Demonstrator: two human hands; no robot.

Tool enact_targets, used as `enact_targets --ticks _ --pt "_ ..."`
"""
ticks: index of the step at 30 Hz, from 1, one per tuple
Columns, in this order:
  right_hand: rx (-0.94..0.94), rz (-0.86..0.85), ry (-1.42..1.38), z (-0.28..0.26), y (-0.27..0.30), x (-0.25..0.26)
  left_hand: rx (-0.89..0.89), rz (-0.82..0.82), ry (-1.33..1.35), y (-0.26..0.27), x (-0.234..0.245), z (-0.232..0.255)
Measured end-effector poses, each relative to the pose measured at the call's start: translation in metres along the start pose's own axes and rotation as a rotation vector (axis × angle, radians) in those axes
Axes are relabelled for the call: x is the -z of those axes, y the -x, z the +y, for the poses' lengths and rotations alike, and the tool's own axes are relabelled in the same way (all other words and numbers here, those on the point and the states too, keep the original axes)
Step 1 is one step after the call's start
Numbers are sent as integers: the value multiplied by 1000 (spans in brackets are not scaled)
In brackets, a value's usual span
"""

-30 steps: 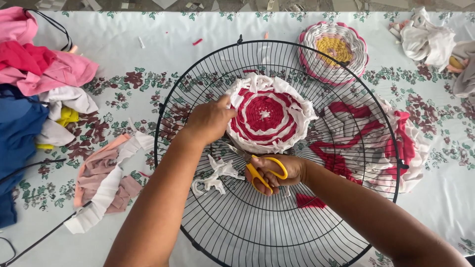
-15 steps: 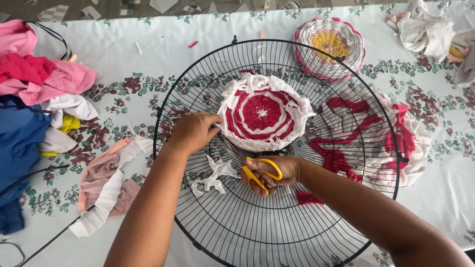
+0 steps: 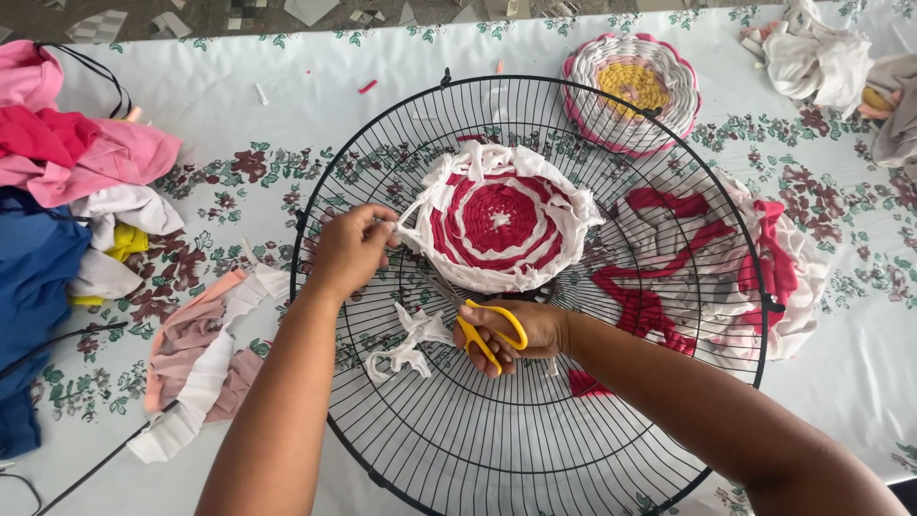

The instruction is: Weaving strips of fabric through a metal fan cover to create a handmade rug.

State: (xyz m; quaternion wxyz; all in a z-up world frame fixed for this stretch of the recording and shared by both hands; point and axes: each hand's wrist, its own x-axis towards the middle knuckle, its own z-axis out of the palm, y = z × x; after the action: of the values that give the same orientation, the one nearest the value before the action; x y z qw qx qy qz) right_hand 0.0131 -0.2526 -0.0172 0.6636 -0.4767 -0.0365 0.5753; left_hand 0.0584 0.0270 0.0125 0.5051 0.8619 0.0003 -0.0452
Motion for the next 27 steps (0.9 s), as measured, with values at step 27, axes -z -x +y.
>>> enact_targets --ticks 27 --pt "138 388 280 -47 -38 -54 -30 51 -291 38 7 25"
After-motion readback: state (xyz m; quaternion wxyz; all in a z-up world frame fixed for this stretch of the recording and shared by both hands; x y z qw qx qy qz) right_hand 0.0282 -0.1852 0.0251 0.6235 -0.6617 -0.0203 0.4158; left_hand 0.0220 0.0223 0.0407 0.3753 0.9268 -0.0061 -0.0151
